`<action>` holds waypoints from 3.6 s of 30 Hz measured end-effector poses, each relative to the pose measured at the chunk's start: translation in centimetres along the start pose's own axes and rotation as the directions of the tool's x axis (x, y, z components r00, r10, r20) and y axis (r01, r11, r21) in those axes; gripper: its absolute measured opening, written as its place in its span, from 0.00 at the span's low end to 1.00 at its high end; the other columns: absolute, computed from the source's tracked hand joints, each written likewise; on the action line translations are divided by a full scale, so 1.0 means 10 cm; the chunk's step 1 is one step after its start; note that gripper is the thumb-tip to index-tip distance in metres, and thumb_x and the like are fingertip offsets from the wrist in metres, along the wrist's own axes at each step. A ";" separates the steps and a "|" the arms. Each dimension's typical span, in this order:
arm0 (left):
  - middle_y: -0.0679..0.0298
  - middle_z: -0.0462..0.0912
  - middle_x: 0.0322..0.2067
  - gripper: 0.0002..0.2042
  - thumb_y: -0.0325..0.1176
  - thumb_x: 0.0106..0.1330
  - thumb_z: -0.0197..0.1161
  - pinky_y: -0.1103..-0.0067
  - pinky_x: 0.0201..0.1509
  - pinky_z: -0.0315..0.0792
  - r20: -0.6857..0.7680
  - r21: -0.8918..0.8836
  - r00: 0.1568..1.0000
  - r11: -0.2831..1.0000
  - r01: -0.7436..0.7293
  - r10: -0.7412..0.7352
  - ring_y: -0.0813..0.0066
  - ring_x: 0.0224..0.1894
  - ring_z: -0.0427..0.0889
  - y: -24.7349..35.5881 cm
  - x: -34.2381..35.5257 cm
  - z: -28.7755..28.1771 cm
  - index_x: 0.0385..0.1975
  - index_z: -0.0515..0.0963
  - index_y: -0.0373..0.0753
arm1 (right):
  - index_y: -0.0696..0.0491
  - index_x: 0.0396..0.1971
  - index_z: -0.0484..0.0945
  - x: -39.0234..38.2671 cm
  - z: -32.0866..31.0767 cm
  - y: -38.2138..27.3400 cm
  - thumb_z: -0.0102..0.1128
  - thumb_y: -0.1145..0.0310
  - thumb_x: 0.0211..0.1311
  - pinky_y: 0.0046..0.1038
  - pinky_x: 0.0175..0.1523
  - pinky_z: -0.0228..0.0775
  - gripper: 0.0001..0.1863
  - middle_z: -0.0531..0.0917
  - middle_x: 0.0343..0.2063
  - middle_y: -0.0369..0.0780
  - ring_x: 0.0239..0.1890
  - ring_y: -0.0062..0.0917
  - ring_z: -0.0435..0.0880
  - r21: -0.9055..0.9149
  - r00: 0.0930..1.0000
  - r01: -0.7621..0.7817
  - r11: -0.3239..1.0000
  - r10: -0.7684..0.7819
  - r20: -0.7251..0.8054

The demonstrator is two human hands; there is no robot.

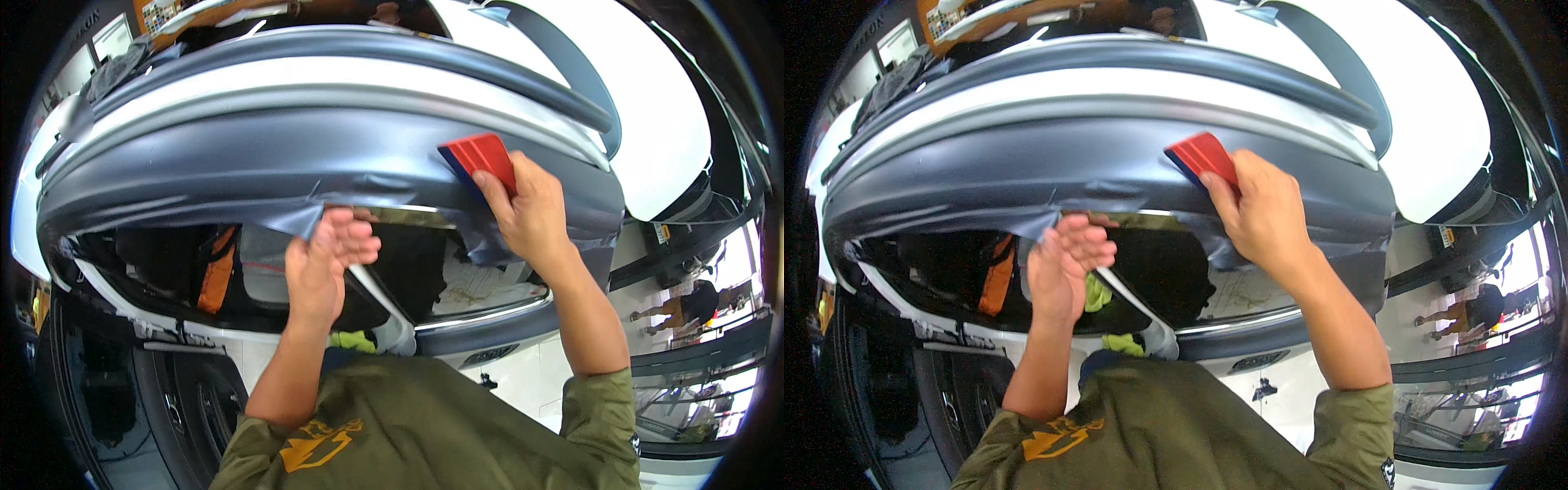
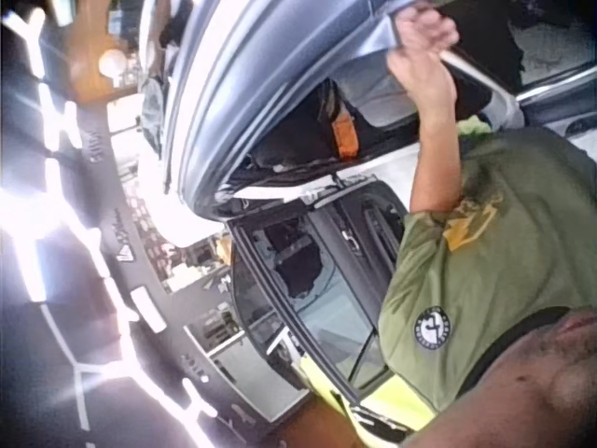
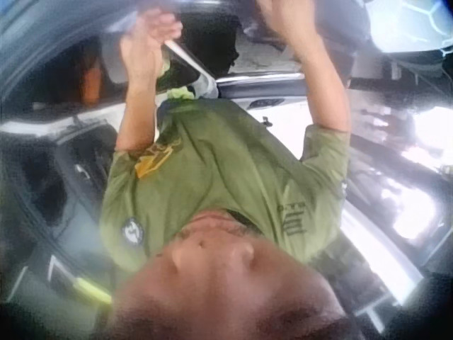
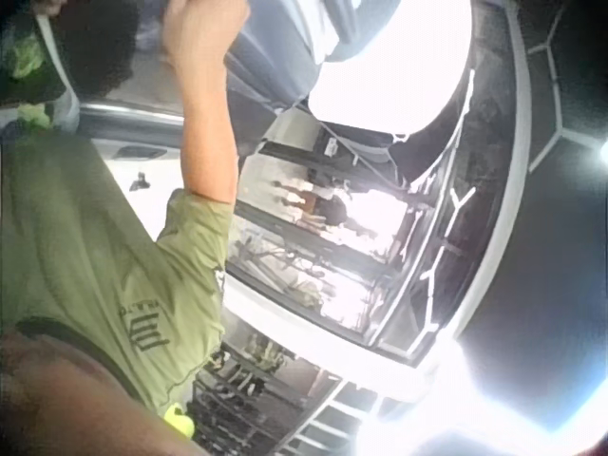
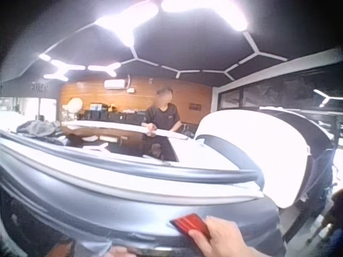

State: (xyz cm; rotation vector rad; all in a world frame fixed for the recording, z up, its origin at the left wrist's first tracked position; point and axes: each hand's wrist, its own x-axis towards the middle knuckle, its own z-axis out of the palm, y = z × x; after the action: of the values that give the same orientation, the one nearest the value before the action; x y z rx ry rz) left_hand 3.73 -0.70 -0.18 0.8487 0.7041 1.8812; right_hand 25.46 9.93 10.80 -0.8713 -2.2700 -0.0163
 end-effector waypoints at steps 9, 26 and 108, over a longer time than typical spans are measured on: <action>0.54 0.83 0.31 0.15 0.38 0.71 0.53 0.74 0.35 0.81 -0.179 0.038 0.983 0.999 0.038 -0.031 0.67 0.30 0.85 0.11 0.10 -0.19 0.33 0.80 0.31 | 0.57 0.28 0.74 0.18 0.36 -0.35 0.65 0.72 0.53 0.42 0.47 0.76 0.08 0.77 0.24 0.43 0.28 0.41 0.78 -0.083 0.916 0.399 0.913 -0.392 0.091; 0.58 0.83 0.32 0.10 0.34 0.68 0.58 0.72 0.37 0.80 -0.042 -0.062 0.998 0.997 0.040 -0.042 0.68 0.33 0.84 0.08 0.15 -0.49 0.36 0.80 0.33 | 0.53 0.27 0.72 0.31 0.56 -0.69 0.60 0.70 0.52 0.42 0.39 0.72 0.06 0.76 0.23 0.43 0.30 0.41 0.80 -0.096 0.869 0.490 0.866 -0.478 0.124; 0.66 0.81 0.26 0.09 0.36 0.66 0.62 0.84 0.24 0.69 -0.227 0.239 0.974 0.971 0.026 0.029 0.80 0.21 0.76 -0.06 0.18 -0.45 0.35 0.80 0.37 | 0.56 0.27 0.72 0.59 0.35 -0.86 0.60 0.67 0.58 0.39 0.32 0.70 0.09 0.76 0.23 0.46 0.27 0.43 0.78 0.069 0.938 0.296 0.953 -0.304 0.167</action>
State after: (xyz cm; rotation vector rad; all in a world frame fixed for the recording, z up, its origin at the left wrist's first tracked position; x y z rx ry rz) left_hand -0.16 0.64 -2.87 0.7877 1.0929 1.9393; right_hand 15.12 7.55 13.64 -0.5121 -2.5410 -0.0287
